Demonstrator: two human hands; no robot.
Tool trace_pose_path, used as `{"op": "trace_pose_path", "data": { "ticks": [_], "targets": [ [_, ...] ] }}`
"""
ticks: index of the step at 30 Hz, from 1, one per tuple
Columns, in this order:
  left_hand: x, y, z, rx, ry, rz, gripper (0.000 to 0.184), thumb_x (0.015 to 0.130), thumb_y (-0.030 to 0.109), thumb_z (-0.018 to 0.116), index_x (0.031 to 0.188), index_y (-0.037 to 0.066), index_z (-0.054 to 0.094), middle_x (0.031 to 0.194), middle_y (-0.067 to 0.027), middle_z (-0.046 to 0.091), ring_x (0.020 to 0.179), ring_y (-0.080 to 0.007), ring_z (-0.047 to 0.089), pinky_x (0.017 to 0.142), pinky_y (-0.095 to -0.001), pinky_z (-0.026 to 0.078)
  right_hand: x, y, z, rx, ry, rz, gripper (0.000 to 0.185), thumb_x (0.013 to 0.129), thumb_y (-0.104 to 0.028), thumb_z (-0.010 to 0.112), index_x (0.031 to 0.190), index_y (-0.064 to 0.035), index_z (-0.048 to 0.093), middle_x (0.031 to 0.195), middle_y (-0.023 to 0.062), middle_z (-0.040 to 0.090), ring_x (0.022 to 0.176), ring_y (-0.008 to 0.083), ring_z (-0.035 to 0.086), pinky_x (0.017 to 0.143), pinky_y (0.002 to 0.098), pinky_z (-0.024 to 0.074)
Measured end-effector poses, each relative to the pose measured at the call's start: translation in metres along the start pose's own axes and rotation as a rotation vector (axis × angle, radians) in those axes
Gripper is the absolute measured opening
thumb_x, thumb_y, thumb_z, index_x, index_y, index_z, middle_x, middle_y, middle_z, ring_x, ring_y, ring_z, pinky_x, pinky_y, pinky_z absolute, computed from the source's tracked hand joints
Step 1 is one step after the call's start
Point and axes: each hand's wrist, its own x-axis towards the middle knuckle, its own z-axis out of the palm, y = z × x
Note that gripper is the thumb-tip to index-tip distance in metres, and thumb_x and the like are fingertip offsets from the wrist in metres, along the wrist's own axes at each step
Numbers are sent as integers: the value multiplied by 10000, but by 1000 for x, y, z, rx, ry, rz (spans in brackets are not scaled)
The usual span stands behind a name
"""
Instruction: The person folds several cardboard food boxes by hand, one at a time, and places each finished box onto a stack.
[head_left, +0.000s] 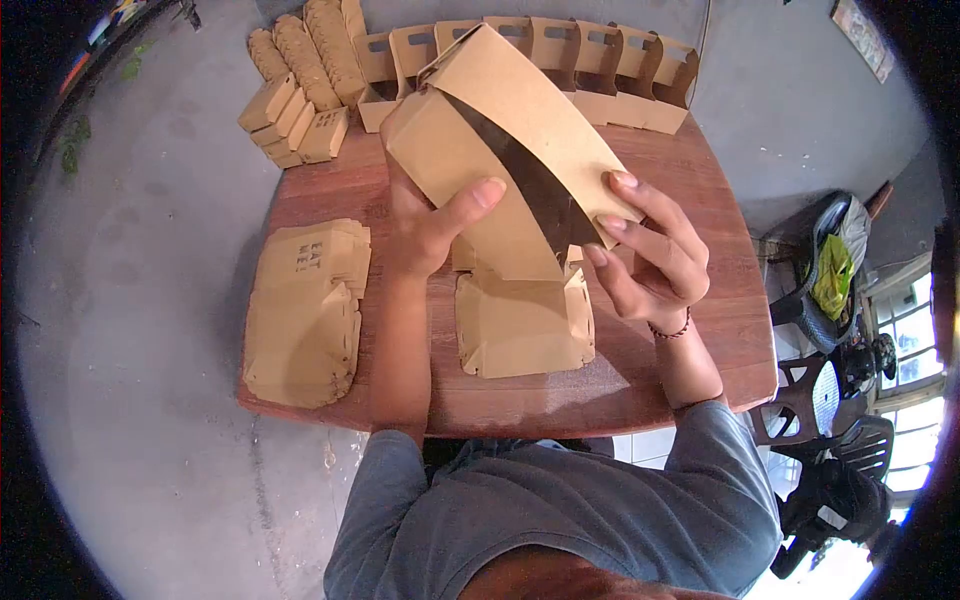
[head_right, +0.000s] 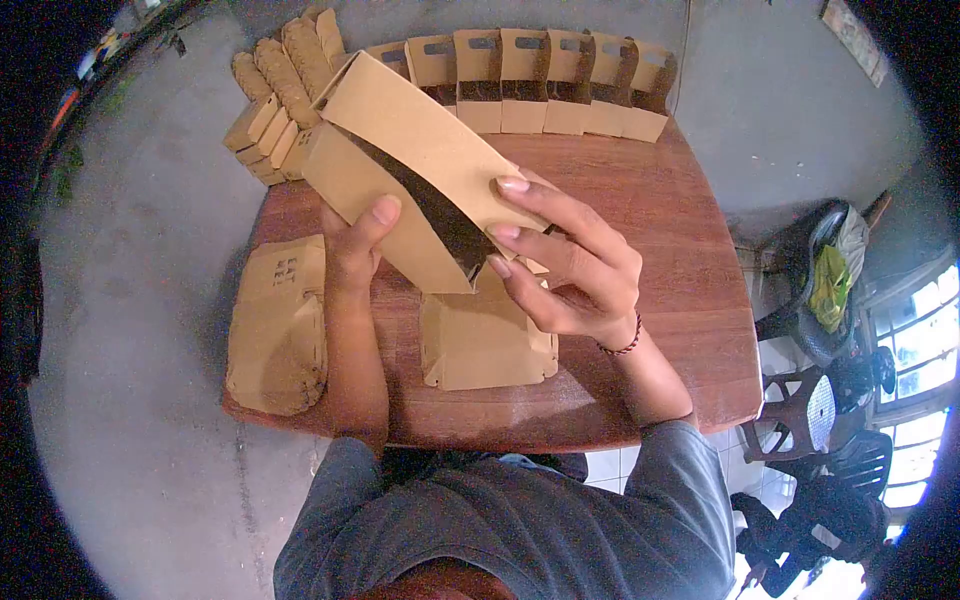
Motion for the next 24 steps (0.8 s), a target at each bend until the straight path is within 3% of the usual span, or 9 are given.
{"op": "trace_pose_path", "data": {
  "ticks": [7,18,24],
  "targets": [
    [2,5,3,29,61,-86,755,817,143,736,1421,44,293,1307,-141,491,1186,-226,538,997,-386,466,-1,-2,5,10,-35,9,314,698,50,764,1008,32,714,1206,256,647,1102,435,657,923,484,579],
    [4,4,9,-20,123,1,649,850,150,709,1373,31,345,1236,-136,545,1105,-201,570,941,-364,485,-3,-3,6,-1,-53,13,299,711,33,781,1003,10,721,1181,234,664,1069,422,677,864,436,599],
    [3,6,14,10,154,45,637,856,156,702,1366,19,346,1225,-142,546,1088,-197,576,924,-361,492,-5,-3,8,-4,-38,21,264,702,32,781,960,18,725,1142,225,675,1065,418,679,896,467,589]
  ]
}}
